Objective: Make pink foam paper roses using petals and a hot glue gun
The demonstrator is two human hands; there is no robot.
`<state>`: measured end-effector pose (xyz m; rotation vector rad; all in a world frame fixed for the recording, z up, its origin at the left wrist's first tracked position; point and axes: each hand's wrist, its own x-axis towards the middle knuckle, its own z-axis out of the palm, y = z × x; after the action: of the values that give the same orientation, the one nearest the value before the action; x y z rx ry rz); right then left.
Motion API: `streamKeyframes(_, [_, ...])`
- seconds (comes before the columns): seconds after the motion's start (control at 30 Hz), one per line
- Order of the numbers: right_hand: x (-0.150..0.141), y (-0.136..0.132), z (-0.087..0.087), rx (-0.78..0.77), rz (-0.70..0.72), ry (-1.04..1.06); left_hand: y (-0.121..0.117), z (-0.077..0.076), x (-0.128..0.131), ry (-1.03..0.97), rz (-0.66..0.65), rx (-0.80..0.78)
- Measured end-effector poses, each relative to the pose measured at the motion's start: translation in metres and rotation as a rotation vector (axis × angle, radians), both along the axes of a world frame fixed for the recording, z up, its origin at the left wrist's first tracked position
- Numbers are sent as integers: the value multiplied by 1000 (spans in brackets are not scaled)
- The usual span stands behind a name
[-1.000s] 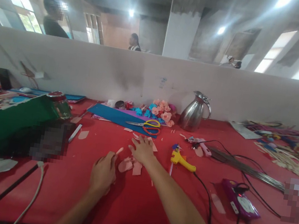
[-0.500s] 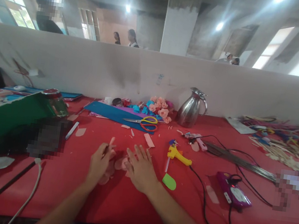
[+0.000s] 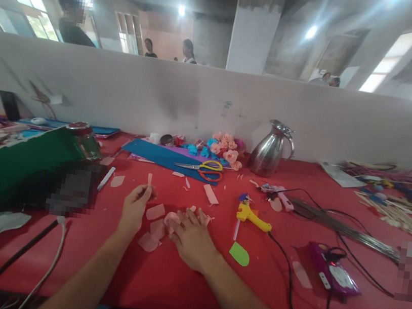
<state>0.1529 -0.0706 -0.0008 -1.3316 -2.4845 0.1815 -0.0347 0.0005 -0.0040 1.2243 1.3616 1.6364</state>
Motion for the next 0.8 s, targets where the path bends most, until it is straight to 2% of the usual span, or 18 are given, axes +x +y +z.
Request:
streamKeyframes(0.13, [3,2,7,68,-71,118,-1,-10,-2,32,-40,-12])
streamKeyframes(0.23, [0,4,19,98,-103,185,-3,-6,-6,28,-104,-22])
streamKeyframes(0.4, [-25,-15,26,81,34,101,-14,7,-11,76,-228,-67])
streamKeyframes(0.47, [-36,-24,25,58,34,95,-21,10,-14,108,-243,-77])
streamKeyframes(0.53, [-43,-27,22,26,-27,94,-29,13,-19,150,-186,-64])
streamKeyframes(0.67, [-46,-18,16,-24,-78,34,-39,24,-30,207,153,59])
streamKeyframes(0.73, [-45,-10,14,-48,-73,23,-40,30,-32,195,190,92])
streamKeyframes(0.8, [-43,-3,13,-84,-81,45,-37,34,-30,170,134,76])
